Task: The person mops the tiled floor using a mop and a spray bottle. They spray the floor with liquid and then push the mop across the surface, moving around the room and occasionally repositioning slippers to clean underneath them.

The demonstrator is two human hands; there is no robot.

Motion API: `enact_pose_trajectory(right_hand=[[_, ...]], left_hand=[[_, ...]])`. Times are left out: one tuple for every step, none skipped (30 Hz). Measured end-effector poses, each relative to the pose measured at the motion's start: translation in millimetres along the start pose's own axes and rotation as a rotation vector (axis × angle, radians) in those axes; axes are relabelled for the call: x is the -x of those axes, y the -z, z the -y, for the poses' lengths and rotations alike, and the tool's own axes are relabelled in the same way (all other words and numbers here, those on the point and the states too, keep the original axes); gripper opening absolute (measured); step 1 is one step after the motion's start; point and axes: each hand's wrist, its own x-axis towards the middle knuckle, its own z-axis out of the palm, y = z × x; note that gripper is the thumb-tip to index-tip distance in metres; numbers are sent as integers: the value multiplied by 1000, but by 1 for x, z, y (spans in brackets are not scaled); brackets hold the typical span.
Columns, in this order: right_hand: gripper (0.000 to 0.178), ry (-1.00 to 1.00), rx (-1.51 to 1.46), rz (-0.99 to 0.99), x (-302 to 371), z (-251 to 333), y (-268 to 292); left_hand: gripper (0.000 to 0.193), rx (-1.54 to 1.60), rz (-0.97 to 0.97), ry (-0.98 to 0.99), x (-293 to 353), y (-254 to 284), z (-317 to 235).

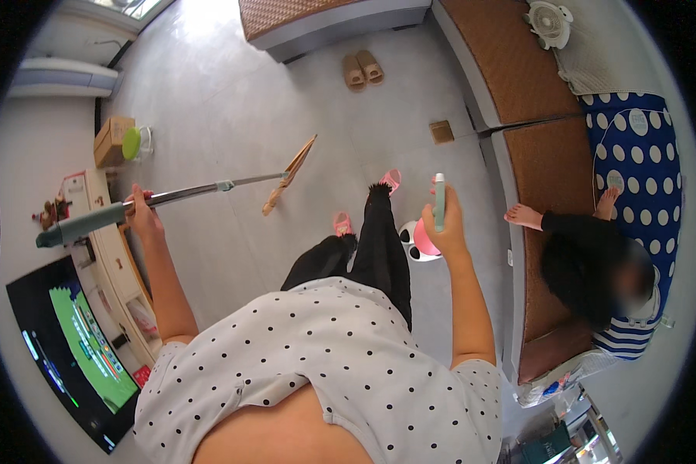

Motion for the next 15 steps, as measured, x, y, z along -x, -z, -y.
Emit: enact_pose_trajectory(right_hand=[[46, 50, 69, -15, -19, -10, -1], [46, 105, 135, -19, -40, -23, -3], [47, 126, 120, -15, -61, -34, -8], [48, 149, 106, -17, -83, -43, -14], [49, 185, 94, -16, -111, -50, -19], [51, 192, 113, 9, -135, -54, -23], [51, 190, 110, 18, -160, -61, -26], [51, 178, 102, 41, -183, -70, -32], [52, 166, 94, 64, -205, -80, -38], [52, 183, 110, 80, -226, -95, -48], [52, 192, 115, 106, -246, -108, -58], [52, 202, 119, 133, -265, -119, -68], [52, 213, 121, 164, -283, -134, -78], [52, 190, 147, 209, -299, -150, -90], [53, 171, 174, 249, -318, -168, -104]], left_hand=[[15, -13, -1, -9, -9, -21, 7], [16, -30, -13, -21, -16, -38, 15], [16, -72, -28, -29, -24, -50, 24], [16, -109, -39, -41, -34, -62, 33], [16, -137, -61, -56, -43, -74, 45], [17, -136, -81, -51, -49, -87, 59], [17, -141, -90, -49, -57, -100, 72], [18, -162, -103, -40, -63, -107, 81], [17, -201, -157, -81, -70, -115, 85], [17, -233, -218, -119, -78, -124, 89], [16, -271, -282, -156, -83, -127, 95], [15, -227, -276, -169, -94, -124, 107], [14, -187, -276, -184, -106, -115, 119], [14, -191, -301, -193, -118, -100, 135], [14, -190, -324, -206, -127, -91, 155]])
